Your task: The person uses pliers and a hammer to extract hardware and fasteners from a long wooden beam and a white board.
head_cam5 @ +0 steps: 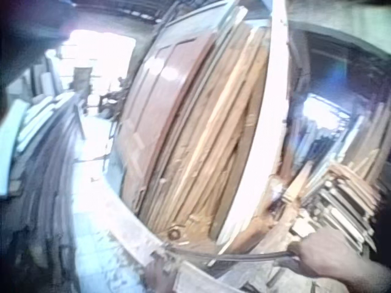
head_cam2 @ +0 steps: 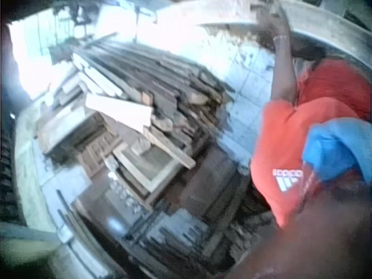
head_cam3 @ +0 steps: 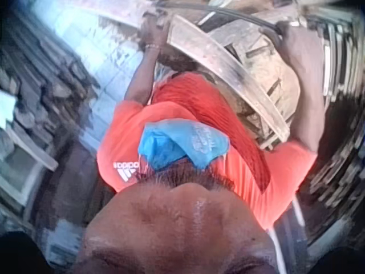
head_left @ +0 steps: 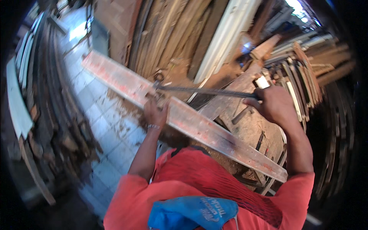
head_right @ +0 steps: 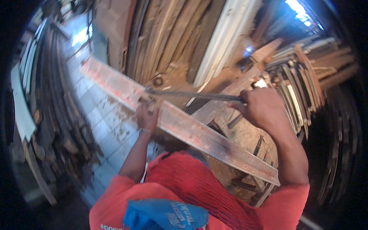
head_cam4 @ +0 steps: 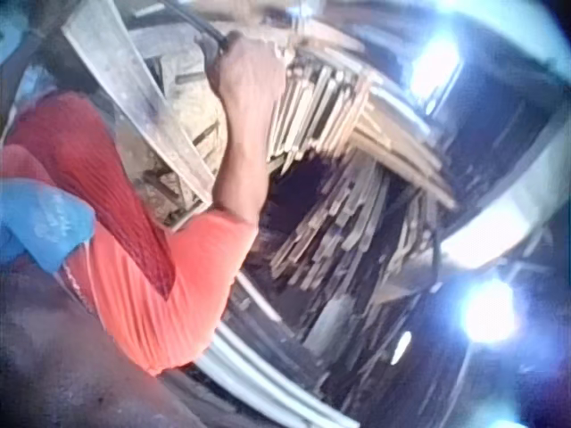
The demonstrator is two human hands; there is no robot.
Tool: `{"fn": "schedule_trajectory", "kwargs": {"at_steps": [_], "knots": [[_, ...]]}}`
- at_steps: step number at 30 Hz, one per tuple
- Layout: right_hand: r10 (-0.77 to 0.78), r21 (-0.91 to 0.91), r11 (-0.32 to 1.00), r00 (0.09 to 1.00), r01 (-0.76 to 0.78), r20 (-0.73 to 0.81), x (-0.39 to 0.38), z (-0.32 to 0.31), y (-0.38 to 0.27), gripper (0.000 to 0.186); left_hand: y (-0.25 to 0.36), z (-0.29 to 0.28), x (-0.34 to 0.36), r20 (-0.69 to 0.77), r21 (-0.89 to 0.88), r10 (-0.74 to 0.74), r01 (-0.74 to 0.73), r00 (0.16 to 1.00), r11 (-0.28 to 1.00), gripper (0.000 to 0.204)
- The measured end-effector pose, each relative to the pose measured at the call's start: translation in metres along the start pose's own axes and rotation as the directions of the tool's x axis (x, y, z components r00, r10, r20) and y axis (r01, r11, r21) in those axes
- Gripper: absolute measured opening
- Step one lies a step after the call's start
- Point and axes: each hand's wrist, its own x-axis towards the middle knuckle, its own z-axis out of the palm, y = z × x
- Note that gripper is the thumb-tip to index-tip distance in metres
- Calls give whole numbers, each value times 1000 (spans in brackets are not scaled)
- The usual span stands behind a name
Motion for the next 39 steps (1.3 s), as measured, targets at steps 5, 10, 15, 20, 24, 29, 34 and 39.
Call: {"fn": "schedule_trajectory", "kwargs": {"at_steps": [5,10,15,20,24,29,34,39], "knots": [[146,186,978,936,-89,-321,-66,163,4,43,14,1,-17,85,-188,-69,84,994,979,46],[88,167,985,969,-49,-233,-50,73,-12,50,12,-15,-1,51,-165,-61,69,997,984,46],[152,65,988,971,-142,-185,-39,82,-25,46,4,-13,-3,-24,-94,-27,24,999,995,48],[169,304,945,976,-120,-140,-54,159,-4,43,10,-7,-11,114,-151,-87,104,990,983,50],[131,117,986,987,-120,-93,-36,79,-6,49,8,-11,-7,82,-196,-51,66,995,978,53],[72,126,990,994,-61,-84,-26,58,3,47,11,-28,-10,82,-232,82,-61,993,971,51],[88,165,984,992,-73,-85,-31,58,1,46,6,-26,-1,181,-106,18,1,983,994,49],[31,98,995,993,-20,-112,-19,35,5,46,6,-27,1,210,-28,145,-143,967,989,51]]}}
